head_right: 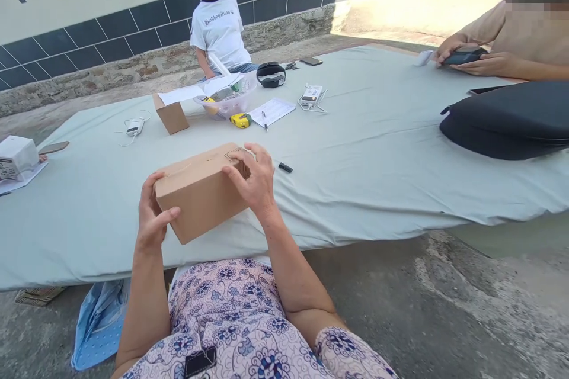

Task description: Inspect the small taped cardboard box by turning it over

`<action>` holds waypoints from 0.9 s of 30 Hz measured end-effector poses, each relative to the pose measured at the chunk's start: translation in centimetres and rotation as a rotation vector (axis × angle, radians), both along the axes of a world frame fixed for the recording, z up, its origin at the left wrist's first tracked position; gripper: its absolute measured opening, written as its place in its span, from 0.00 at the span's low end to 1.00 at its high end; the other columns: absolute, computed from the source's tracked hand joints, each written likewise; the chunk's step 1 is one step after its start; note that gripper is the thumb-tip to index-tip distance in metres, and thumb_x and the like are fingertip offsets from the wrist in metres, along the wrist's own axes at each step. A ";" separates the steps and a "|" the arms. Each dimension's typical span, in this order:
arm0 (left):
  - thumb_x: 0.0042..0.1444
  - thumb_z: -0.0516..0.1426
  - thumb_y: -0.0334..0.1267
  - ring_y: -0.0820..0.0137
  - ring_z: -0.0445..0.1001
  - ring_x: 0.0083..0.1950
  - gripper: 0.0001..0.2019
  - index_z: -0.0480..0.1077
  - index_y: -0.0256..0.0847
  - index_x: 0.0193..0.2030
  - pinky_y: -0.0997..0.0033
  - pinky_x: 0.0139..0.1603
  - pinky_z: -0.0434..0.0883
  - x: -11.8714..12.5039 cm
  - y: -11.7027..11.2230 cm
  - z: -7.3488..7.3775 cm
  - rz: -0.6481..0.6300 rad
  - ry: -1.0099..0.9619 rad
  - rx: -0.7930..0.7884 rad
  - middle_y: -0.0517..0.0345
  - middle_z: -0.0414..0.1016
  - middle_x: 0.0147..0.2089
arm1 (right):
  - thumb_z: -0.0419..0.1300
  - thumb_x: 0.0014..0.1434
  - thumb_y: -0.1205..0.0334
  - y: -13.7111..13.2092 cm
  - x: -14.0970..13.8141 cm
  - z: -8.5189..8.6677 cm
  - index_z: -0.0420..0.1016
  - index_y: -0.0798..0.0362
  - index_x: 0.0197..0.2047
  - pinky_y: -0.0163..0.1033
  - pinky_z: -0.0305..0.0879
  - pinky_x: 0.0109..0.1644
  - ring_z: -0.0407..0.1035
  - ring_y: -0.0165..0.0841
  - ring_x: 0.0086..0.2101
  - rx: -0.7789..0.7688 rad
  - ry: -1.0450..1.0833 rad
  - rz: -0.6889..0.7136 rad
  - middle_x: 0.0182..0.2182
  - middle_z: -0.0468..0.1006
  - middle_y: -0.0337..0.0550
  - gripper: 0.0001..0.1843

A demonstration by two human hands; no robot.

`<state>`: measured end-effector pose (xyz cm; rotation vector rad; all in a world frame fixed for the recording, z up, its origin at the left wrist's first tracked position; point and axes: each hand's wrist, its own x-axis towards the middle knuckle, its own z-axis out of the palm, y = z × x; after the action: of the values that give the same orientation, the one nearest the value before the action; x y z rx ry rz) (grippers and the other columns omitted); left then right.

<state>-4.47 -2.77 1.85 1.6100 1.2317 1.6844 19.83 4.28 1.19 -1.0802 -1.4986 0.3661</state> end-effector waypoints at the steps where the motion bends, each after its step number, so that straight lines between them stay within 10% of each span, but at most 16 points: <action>1: 0.38 0.74 0.50 0.53 0.74 0.60 0.39 0.71 0.52 0.60 0.61 0.52 0.76 -0.3 0.0 0.0 -0.043 -0.114 -0.035 0.50 0.72 0.63 | 0.63 0.63 0.33 0.1 0.4 0.1 0.85 0.42 0.47 0.62 0.61 0.71 0.68 0.51 0.64 -0.036 0.077 0.024 0.59 0.79 0.49 0.24; 7: 0.37 0.73 0.48 0.63 0.75 0.44 0.37 0.73 0.52 0.57 0.67 0.41 0.76 -0.3 -0.4 0.0 -0.088 -0.562 -0.237 0.58 0.77 0.48 | 0.62 0.64 0.36 0.4 0.8 0.1 0.84 0.45 0.52 0.48 0.73 0.58 0.77 0.40 0.48 -0.290 0.418 0.368 0.48 0.85 0.43 0.26; 16: 0.49 0.69 0.49 0.60 0.78 0.47 0.26 0.76 0.51 0.56 0.62 0.45 0.79 0.9 -0.5 0.0 -0.068 -0.706 -0.304 0.58 0.81 0.51 | 0.63 0.63 0.40 0.3 0.8 0.1 0.84 0.45 0.57 0.50 0.72 0.63 0.76 0.40 0.52 -0.283 0.392 0.340 0.55 0.83 0.45 0.26; 27: 0.53 0.65 0.52 0.61 0.82 0.51 0.24 0.80 0.43 0.54 0.62 0.51 0.79 0.7 1.1 -1.0 -0.027 -0.839 -0.207 0.53 0.84 0.53 | 0.66 0.63 0.42 0.1 1.4 0.2 0.81 0.44 0.62 0.56 0.68 0.70 0.72 0.44 0.64 -0.343 0.380 0.662 0.63 0.80 0.46 0.27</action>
<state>-3.78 -1.72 0.85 0.6507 0.8871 1.8395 21.25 4.35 1.40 -0.6831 -1.4388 1.2557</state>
